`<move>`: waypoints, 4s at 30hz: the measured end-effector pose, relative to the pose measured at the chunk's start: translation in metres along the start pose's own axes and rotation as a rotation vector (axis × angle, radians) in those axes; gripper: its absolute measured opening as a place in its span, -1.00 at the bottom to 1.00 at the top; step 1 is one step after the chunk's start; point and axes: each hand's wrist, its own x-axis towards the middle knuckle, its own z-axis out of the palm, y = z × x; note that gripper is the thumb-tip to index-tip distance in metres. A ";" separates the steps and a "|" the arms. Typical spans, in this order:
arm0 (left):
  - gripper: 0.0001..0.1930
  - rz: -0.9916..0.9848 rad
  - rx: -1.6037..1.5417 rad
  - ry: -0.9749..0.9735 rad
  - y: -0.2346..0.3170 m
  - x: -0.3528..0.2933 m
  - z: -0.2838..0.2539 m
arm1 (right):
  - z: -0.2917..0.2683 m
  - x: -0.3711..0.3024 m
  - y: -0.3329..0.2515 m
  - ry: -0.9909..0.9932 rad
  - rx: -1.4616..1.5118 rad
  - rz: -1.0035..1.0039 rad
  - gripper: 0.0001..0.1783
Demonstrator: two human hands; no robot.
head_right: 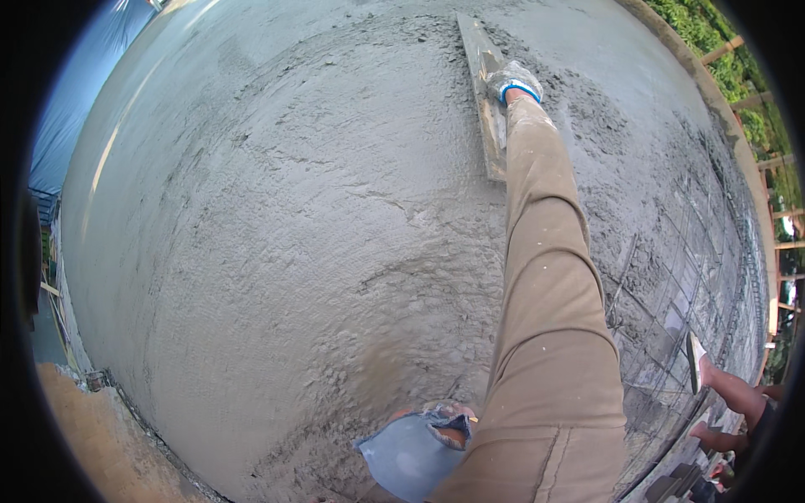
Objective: The person uses a trowel to smooth wet concrete on a circular slab with visible rebar. They repeatedly level the surface, moving around the slab to cover different areas. Another worker is visible nearby, also working on the slab.
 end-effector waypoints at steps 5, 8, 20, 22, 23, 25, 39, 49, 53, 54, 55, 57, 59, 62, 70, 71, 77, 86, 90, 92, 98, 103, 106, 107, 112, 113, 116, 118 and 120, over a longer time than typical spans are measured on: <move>-0.34 0.033 0.066 -0.052 0.012 0.014 -0.008 | 0.003 -0.044 0.037 0.067 0.058 0.033 -0.03; -0.36 0.044 0.108 -0.054 0.030 0.021 -0.021 | 0.018 -0.080 0.052 0.055 0.039 -0.117 -0.06; -0.41 -0.042 0.407 -0.200 0.054 0.024 -0.039 | 0.014 -0.107 0.194 0.085 0.028 0.124 -0.17; -0.44 0.021 0.308 -0.133 0.045 0.023 -0.028 | 0.012 -0.113 0.206 0.112 0.048 0.175 -0.18; -0.45 0.054 0.272 -0.112 0.037 0.019 -0.022 | 0.013 -0.120 0.210 0.058 0.036 0.230 -0.17; -0.48 0.131 0.222 -0.045 0.029 0.020 -0.007 | 0.016 -0.127 0.208 0.038 0.017 0.153 -0.18; -0.45 0.323 -0.070 0.261 0.027 -0.004 0.023 | 0.060 -0.280 -0.061 -0.260 -0.062 -0.892 -0.29; -0.50 0.671 -0.283 0.410 0.037 -0.101 -0.049 | 0.089 -0.472 -0.152 -0.533 -0.049 -1.221 -0.32; -0.48 0.790 -0.268 0.480 -0.001 -0.134 -0.054 | 0.102 -0.554 -0.172 -0.647 -0.043 -1.282 -0.34; -0.48 0.824 -0.304 0.493 -0.007 -0.135 -0.049 | 0.108 -0.573 -0.175 -0.663 -0.040 -1.296 -0.34; -0.49 0.836 -0.332 0.499 -0.017 -0.139 -0.041 | 0.112 -0.598 -0.178 -0.681 -0.038 -1.313 -0.35; -0.50 0.845 -0.338 0.478 -0.033 -0.142 -0.026 | 0.117 -0.642 -0.177 -0.723 -0.047 -1.353 -0.36; -0.52 0.813 -0.287 0.382 -0.047 -0.143 -0.011 | 0.119 -0.678 -0.174 -0.739 -0.051 -1.476 -0.40; -0.51 0.874 -0.200 0.458 -0.062 -0.140 0.003 | 0.117 -0.716 -0.164 -0.699 -0.066 -1.605 -0.52; -0.52 0.919 -0.245 0.476 -0.082 -0.141 0.015 | 0.110 -0.644 -0.173 -0.278 -0.225 -1.330 -0.29; -0.52 0.879 -0.245 0.464 -0.084 -0.141 0.016 | 0.108 -0.623 -0.172 -0.240 -0.192 -1.280 -0.25; -0.50 0.715 -0.298 0.495 -0.089 -0.136 0.022 | 0.093 -0.482 -0.165 -0.113 -0.301 -0.878 -0.08; -0.49 0.438 -0.321 0.486 -0.093 -0.116 0.017 | 0.098 -0.321 -0.131 0.034 -0.135 -0.488 -0.18; -0.51 0.384 -0.354 0.575 -0.089 -0.121 0.009 | 0.122 -0.294 -0.149 0.035 -0.109 -0.525 -0.07; -0.53 0.416 -0.373 0.667 -0.087 -0.130 0.005 | 0.127 -0.297 -0.170 0.028 -0.111 -0.649 -0.08; -0.55 0.562 -0.784 0.649 -0.088 -0.139 0.000 | 0.138 -0.402 -0.273 -0.185 -0.050 -1.005 -0.11; -0.55 0.604 -0.662 0.774 -0.113 -0.143 0.012 | 0.153 -0.563 -0.344 -0.286 -0.070 -1.187 -0.13; -0.52 0.632 -0.674 0.785 -0.131 -0.160 0.032 | 0.168 -0.657 -0.364 -0.325 -0.059 -1.290 -0.14; -0.50 0.638 -0.676 0.796 -0.137 -0.165 0.040 | 0.173 -0.686 -0.365 -0.328 -0.026 -1.359 -0.15; -0.57 0.821 -0.794 0.857 -0.171 -0.181 0.074 | 0.184 -0.814 -0.372 -0.409 -0.118 -1.452 -0.18; -0.56 0.833 -0.797 0.869 -0.178 -0.185 0.078 | 0.185 -0.837 -0.371 -0.389 -0.112 -1.499 -0.21; -0.57 0.880 -0.811 0.884 -0.200 -0.193 0.086 | 0.185 -0.898 -0.367 -0.482 -0.104 -1.545 -0.29; -0.57 0.912 -0.828 0.900 -0.212 -0.196 0.089 | 0.183 -0.934 -0.365 -0.532 -0.120 -1.563 -0.32; -0.56 0.943 -0.883 0.904 -0.217 -0.198 0.095 | 0.181 -0.965 -0.359 -0.564 -0.119 -1.588 -0.32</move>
